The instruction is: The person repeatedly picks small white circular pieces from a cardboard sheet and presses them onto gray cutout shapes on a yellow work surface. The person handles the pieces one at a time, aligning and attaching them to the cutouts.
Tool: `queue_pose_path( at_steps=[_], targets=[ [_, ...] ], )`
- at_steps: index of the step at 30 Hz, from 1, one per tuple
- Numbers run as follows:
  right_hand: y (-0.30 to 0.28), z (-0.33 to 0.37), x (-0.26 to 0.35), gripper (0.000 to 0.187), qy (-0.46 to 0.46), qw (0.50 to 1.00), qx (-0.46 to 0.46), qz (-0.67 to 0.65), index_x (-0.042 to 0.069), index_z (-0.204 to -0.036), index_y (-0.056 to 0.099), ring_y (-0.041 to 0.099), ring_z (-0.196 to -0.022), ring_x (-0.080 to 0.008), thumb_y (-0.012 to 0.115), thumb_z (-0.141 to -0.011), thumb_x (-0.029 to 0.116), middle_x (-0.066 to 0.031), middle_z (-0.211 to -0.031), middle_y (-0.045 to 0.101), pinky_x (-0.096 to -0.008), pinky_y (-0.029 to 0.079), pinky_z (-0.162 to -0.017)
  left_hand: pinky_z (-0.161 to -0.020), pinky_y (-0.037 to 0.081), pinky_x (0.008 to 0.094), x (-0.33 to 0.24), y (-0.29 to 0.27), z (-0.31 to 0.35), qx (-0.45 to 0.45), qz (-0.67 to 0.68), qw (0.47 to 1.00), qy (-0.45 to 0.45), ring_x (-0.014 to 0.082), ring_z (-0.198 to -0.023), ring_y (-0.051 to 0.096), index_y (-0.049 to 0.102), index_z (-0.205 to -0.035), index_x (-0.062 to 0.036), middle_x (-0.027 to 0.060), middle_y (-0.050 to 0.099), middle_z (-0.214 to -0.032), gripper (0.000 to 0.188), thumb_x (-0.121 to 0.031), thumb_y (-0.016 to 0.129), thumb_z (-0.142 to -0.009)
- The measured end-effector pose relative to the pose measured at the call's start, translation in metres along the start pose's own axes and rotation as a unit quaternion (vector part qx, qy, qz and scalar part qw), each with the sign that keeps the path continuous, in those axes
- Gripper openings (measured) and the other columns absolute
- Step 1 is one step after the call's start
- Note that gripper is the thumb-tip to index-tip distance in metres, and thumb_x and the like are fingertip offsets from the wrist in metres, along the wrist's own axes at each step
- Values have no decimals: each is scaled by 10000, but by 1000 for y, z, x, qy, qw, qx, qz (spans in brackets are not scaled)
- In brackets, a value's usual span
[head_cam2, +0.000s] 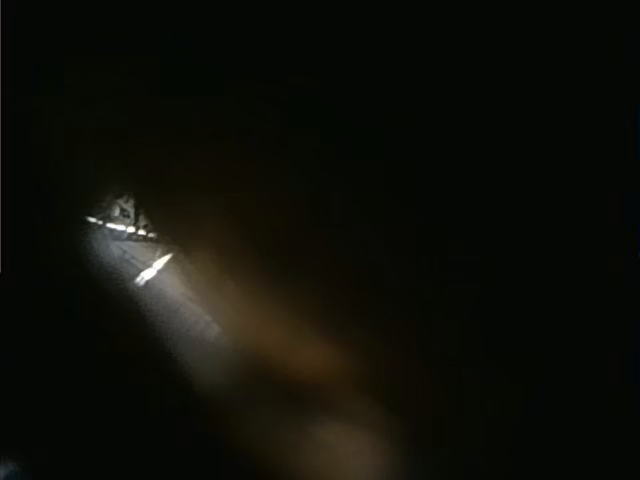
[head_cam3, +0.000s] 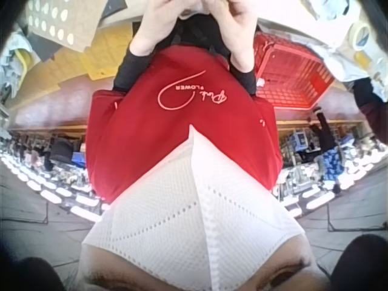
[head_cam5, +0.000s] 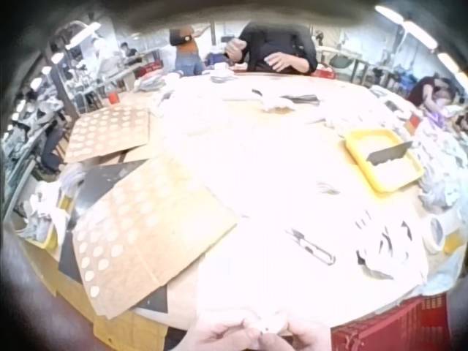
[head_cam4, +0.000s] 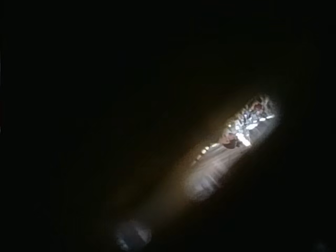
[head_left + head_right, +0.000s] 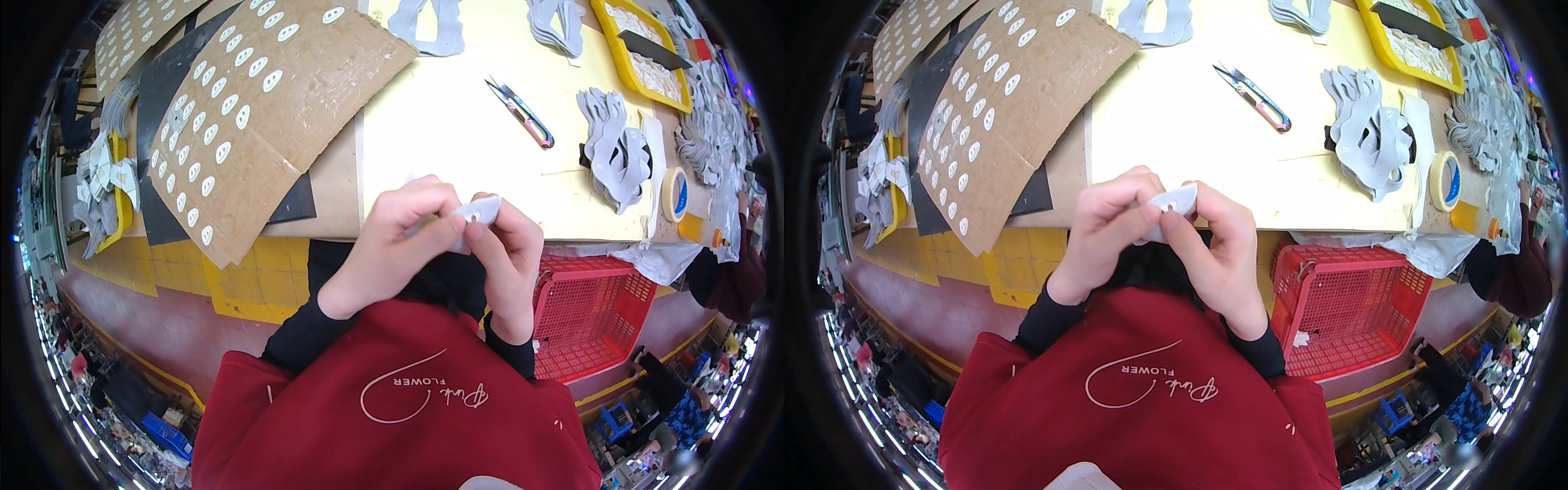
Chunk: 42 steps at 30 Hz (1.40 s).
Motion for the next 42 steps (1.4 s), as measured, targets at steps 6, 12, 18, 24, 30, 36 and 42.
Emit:
queue_pose_path(
  at_steps=[6,12,18,24,30,36,42],
  targets=[
    [-11,-1,-12,52,-145,985,90,12,-20,-839,627,426,-640,-126,639,-861,27,-29,-714,518,-281,352,-600,-691,396,272,6,-1,4,64,79,995,5,133,-764,486,561,-803,-7,36,510,-765,204,-128,594,-964],
    [2,-6,-20,147,-169,976,134,32,32,-909,633,513,-722,-186,746,-825,75,-52,-786,551,-300,403,-624,-652,386,262,2,-9,7,-56,-13,991,118,120,-715,485,571,-787,-8,37,537,-777,141,-45,570,-923],
    [13,11,-32,64,39,995,93,23,-5,-945,626,574,-776,-110,634,-967,55,-24,-842,625,-239,459,-719,-728,431,233,6,-29,-6,-222,75,972,13,80,-770,544,640,-880,11,8,615,-819,339,-231,481,-1057],
    [-19,-29,14,166,26,985,-85,-146,18,-953,621,629,-793,-129,568,-1012,164,-73,-870,677,-280,492,-743,-802,494,273,6,-44,-3,-58,-101,988,-105,112,-828,616,664,-925,60,53,684,-856,364,-234,501,-1065],
    [-102,-86,66,284,-169,960,-211,-74,-10,-1080,640,677,-790,-184,519,-1048,245,-145,-964,720,-300,524,-748,-793,501,265,-12,-40,12,-56,-183,976,-105,109,-849,643,673,-999,24,41,685,-886,202,-168,611,-1006],
    [-206,-48,28,272,-62,864,-398,303,25,-888,664,535,-681,-77,681,-979,280,-8,-786,604,-233,445,-647,-767,494,253,-28,-53,33,-118,-143,980,-75,95,-837,640,681,-1048,5,31,678,-857,165,-138,623,-987],
    [-207,-9,21,281,-56,778,-426,457,4,-850,622,484,-693,-91,735,-935,247,15,-769,555,-251,403,-644,-757,495,241,-37,-81,49,-189,-148,970,-30,94,-817,636,688,-1023,15,31,677,-842,127,-78,613,-982]
  ],
)
Point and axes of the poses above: each hand's wrist, its own z-axis away from the middle knuckle, its own y-axis out of the palm, x = y × z, the point moved 2 cm from there along -z, towards the middle knuckle
